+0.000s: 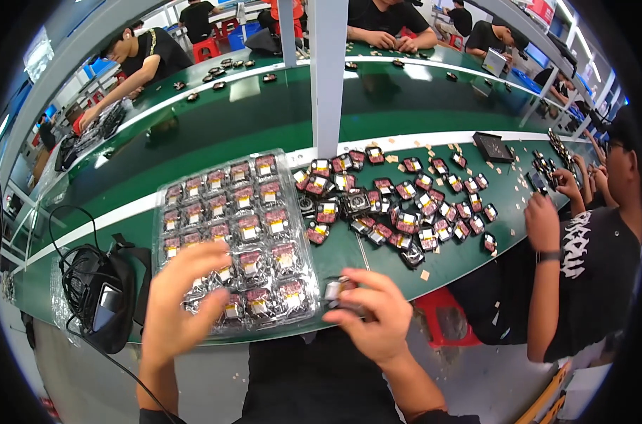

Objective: The recorder is assembling small electronic components, specifically smartwatches, on a production line using tweezers.

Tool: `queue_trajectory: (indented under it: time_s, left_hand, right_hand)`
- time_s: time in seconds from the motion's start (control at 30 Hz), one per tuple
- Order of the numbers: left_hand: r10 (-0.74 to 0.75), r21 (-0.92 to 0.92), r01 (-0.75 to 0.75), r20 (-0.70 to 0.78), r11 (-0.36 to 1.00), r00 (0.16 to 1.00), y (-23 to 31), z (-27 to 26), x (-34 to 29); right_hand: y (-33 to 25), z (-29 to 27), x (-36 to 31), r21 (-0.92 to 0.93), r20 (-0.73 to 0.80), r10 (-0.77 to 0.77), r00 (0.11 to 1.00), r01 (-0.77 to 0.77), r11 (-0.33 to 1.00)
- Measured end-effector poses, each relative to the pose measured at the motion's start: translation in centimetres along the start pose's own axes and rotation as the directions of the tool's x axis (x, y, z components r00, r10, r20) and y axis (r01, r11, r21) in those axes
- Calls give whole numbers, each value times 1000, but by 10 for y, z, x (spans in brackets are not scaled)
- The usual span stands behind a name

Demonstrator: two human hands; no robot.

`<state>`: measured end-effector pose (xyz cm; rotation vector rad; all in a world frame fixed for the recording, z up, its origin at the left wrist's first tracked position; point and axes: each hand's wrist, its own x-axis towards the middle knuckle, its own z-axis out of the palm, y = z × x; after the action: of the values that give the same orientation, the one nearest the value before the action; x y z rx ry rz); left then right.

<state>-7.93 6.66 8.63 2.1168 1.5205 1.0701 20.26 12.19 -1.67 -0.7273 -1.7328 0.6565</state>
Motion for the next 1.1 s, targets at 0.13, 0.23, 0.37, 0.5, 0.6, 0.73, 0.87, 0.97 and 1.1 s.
queue_trajectory:
  time_s: [0.13,0.23,0.37,0.5,0.6,0.73,0.87,0.97,1.1]
  left_hand:
    - [-141,-617,101,-15,780,990,16,51,-42]
    - [-229,-870,61,-61,490,972,21,85,-66]
    - [-259,-870,-121,-272,479,927,13,103,-81]
    - [-404,-882,-115,-321,456,857,16,105,-95]
    - [-523,-840,-17,-353,542,776,22,97,-93]
    - [-543,-844,-31,-373,536,753,12,94,-98]
    - [-538,-832,-43,-395,553,744,9,92,-99]
    - [-552,-840,-21,-375,542,745,6,94,-96]
    - [-558,-862,-2,-329,506,762,7,96,-96]
  right_hand:
    - [-35,21,9,189,130,-93,987,67,980]
    - [-40,39,8,388,139,-148,979,84,918]
    - [-51,49,-1,430,280,-49,959,-80,899]
    - [-60,55,7,332,311,-152,938,42,942]
    - [-68,49,12,197,426,-135,895,54,979]
    - [-65,49,11,9,459,-191,868,211,978]
    - [-59,56,12,-121,386,-303,871,374,919]
    - [-55,60,13,-147,359,-346,867,418,897]
    - [-51,62,16,-120,386,-338,859,409,904]
